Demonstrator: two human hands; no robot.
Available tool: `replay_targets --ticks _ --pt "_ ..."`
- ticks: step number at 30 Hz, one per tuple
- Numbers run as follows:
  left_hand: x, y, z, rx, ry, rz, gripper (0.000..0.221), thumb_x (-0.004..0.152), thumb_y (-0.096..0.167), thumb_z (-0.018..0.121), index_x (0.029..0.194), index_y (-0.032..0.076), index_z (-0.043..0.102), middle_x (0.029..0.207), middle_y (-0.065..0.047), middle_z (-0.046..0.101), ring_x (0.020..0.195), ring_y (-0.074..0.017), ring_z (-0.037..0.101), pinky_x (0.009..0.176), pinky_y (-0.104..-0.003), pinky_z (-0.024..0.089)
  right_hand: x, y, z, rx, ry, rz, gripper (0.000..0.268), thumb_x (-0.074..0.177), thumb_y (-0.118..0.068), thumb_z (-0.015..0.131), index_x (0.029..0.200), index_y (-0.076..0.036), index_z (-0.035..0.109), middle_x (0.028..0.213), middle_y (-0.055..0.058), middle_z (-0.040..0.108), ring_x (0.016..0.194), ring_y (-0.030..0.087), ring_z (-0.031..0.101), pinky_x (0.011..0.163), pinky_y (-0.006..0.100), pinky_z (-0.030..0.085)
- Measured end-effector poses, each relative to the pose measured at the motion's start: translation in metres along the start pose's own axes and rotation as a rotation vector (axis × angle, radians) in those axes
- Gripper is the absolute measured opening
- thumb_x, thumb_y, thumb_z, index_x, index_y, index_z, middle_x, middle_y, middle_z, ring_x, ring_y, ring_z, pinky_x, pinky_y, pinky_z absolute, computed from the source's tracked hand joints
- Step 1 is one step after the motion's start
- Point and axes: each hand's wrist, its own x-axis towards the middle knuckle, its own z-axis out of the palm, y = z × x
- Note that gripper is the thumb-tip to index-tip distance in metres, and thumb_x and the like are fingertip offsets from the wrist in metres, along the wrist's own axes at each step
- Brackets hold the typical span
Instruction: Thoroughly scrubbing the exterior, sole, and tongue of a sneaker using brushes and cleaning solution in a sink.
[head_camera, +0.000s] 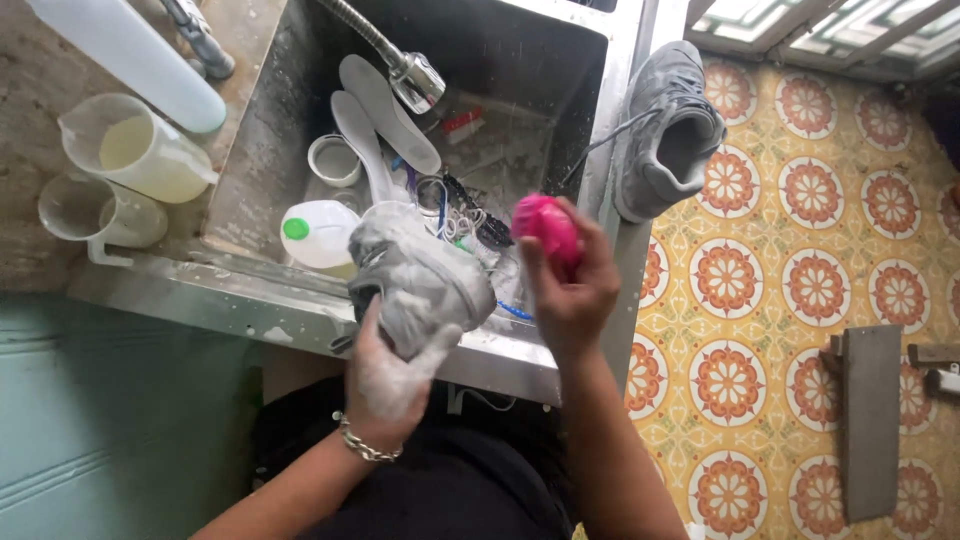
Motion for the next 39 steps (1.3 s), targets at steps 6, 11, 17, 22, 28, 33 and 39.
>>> replay_targets --ticks 6,11,17,22,28,33,39 --pt "0.033 0.026 -0.037 -0.022 0.051 0.15 0.048 0.079 0.039 0.119 0.119 0.025 0.096 0.1 -0.007 0.096 0.088 -0.0258 0.095 0.061 -0.039 0.079 -0.017 0.058 -0.003 0.584 -0.003 0.194 0.038 0.124 -0.04 0.081 0.142 -0.009 0.069 0.085 0.003 0.078 0.064 0.011 0.072 0.067 0.023 0.06" --pt "0.051 -0.006 -0.018 0.197 0.195 0.919 0.132 0.055 0.055 0.129 0.153 -0.005 0.064 0.113 -0.031 0.081 0.096 -0.0566 0.088 0.081 -0.068 0.075 -0.021 0.076 -0.016 0.498 -0.076 -0.116 0.022 0.13 -0.027 0.068 0.115 -0.012 0.073 0.1 0.01 0.074 0.088 0.021 0.064 0.089 0.039 0.053" --pt "0.036 0.063 -0.028 0.277 0.036 0.958 0.112 0.065 0.031 0.118 0.156 0.003 0.06 0.095 -0.022 0.089 0.087 -0.0456 0.093 0.124 -0.062 0.058 0.033 0.048 -0.064 0.206 -0.18 -0.434 0.071 0.097 -0.08 0.076 0.072 -0.015 0.062 0.068 0.007 0.058 0.062 0.027 0.047 0.069 0.043 0.044" --pt "0.021 0.086 -0.006 0.356 -0.099 0.668 0.096 0.065 0.032 0.115 0.145 0.014 0.066 0.093 -0.019 0.089 0.104 -0.0472 0.084 0.098 -0.062 0.069 0.054 -0.042 -0.044 0.114 -0.107 -0.751 0.06 0.095 -0.063 0.079 0.062 -0.021 0.051 0.062 0.001 0.041 0.062 0.027 0.034 0.072 0.044 0.04" --pt "0.026 0.089 0.003 0.361 -0.16 0.584 0.092 0.073 0.041 0.111 0.145 0.018 0.059 0.102 -0.021 0.091 0.119 -0.0484 0.08 0.106 -0.062 0.066 0.057 -0.011 -0.026 0.103 0.161 -0.845 0.043 0.08 -0.037 0.067 0.05 -0.03 0.039 0.05 -0.012 0.03 0.055 0.018 0.027 0.071 0.042 0.033" --pt "0.027 0.075 0.01 0.328 -0.111 0.767 0.092 0.078 0.03 0.11 0.148 0.004 0.055 0.102 -0.029 0.092 0.11 -0.0535 0.083 0.117 -0.064 0.058 0.043 -0.043 -0.019 -0.135 0.16 -1.07 0.042 0.103 -0.027 0.056 0.065 -0.024 0.037 0.061 0.002 0.032 0.056 0.028 0.025 0.065 0.05 0.03" --pt "0.023 0.101 -0.005 0.267 -0.167 0.702 0.094 0.075 0.028 0.109 0.146 0.007 0.052 0.105 -0.029 0.093 0.113 -0.057 0.084 0.122 -0.064 0.055 0.064 -0.005 -0.024 0.157 0.078 -0.78 0.052 0.094 -0.04 0.072 0.054 -0.023 0.043 0.049 -0.006 0.038 0.049 0.023 0.036 0.067 0.042 0.034"
